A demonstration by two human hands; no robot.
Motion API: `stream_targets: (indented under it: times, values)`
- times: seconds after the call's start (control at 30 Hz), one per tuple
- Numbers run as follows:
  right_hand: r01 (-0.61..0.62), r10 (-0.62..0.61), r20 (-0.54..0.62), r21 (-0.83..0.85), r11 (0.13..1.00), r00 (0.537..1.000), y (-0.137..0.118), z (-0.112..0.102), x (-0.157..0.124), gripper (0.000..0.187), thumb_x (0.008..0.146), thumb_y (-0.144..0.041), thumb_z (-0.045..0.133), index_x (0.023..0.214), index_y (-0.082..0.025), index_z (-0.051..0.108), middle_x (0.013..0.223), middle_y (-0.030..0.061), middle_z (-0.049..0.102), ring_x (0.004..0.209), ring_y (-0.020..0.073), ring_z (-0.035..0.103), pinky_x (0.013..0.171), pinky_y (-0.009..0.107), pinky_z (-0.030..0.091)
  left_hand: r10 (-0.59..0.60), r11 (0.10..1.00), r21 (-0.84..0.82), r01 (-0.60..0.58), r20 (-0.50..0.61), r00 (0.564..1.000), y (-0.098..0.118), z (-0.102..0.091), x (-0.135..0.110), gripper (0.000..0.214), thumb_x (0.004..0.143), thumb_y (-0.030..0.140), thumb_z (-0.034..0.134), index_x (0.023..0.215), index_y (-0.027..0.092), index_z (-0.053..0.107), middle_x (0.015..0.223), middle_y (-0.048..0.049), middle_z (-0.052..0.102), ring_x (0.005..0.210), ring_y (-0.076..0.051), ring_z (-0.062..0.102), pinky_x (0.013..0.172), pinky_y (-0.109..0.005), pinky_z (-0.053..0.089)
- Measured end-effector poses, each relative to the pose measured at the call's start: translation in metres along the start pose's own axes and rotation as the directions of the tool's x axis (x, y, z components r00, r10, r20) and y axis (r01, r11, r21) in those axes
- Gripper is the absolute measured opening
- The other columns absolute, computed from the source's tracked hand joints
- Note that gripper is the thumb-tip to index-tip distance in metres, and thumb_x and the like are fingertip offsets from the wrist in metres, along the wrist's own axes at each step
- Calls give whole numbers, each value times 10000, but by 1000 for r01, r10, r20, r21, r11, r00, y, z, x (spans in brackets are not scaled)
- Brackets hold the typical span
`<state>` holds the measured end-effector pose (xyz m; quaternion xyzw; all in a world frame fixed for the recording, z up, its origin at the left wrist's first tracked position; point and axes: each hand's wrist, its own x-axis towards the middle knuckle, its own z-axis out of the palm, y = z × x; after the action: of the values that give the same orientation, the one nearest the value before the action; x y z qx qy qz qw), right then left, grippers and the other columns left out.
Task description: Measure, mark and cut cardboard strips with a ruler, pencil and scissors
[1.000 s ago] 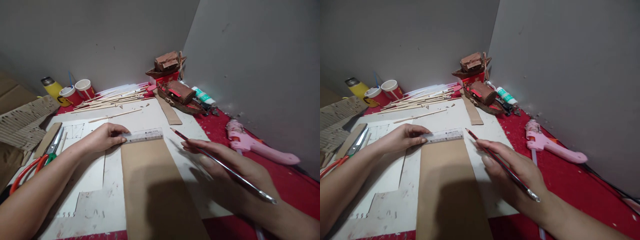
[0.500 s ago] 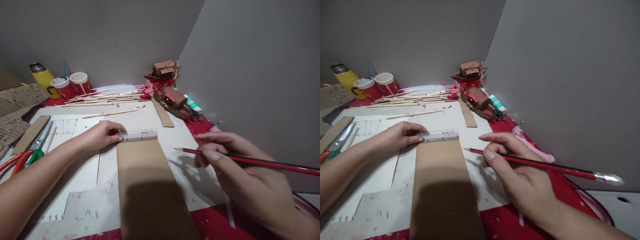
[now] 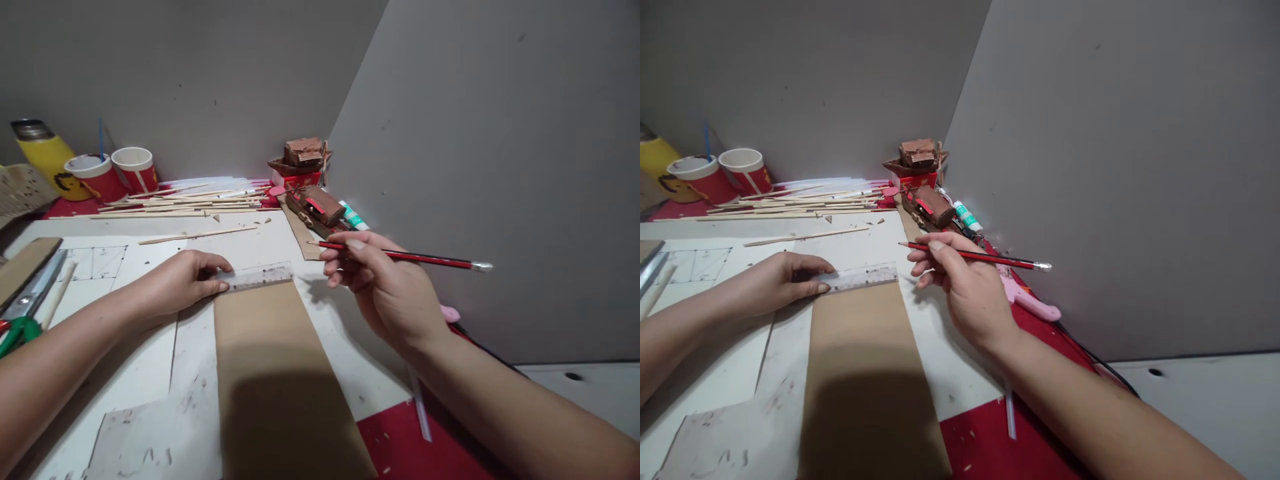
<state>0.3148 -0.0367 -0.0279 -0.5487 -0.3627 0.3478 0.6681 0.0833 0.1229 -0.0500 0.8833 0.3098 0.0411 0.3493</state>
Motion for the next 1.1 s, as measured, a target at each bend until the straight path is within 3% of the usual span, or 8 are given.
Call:
stream_targets:
  times: [0.13, 0.4, 0.77, 1.1]
  values:
    - [-6, 7, -18, 15, 1000, 1000, 0, -4, -1, 126, 867, -307, 636, 891, -204, 706, 803, 19, 709, 682, 121, 652, 548, 214, 541, -8, 1000, -25, 8, 4, 1000, -5, 1, 1, 393, 850, 472, 601, 1089, 190, 734, 784, -43, 701, 687, -197, 584, 644, -306, 451]
    - [37, -37, -13, 11, 999, 999, 3, -10, -2, 118, 885, -287, 620, 904, -197, 693, 820, 25, 712, 709, 132, 648, 577, 238, 538, -40, 999, -22, 40, 2, 999, -8, -3, 2, 451, 822, 545, 641, 1132, 230, 730, 1115, -73, 751, 949, -275, 678, 839, -352, 527]
    - [15, -15, -21, -21, 1000, 1000, 6, -10, 0, 126, 869, -303, 612, 888, -185, 652, 825, 39, 714, 729, 146, 646, 595, 257, 531, -93, 992, -90, 93, 14, 996, 7, -9, 5, 529, 728, 652, 709, 1045, 234, 769, 1066, -75, 772, 947, -308, 690, 839, -386, 564]
    - [-37, 37, 18, -46, 998, 999, 13, -8, -3, 111, 864, -298, 627, 863, -195, 669, 791, 21, 714, 677, 130, 634, 579, 247, 515, -55, 997, -49, 56, 34, 998, 13, -13, 7, 453, 760, 587, 699, 1038, 239, 778, 1034, -69, 776, 907, -292, 681, 837, -383, 550]
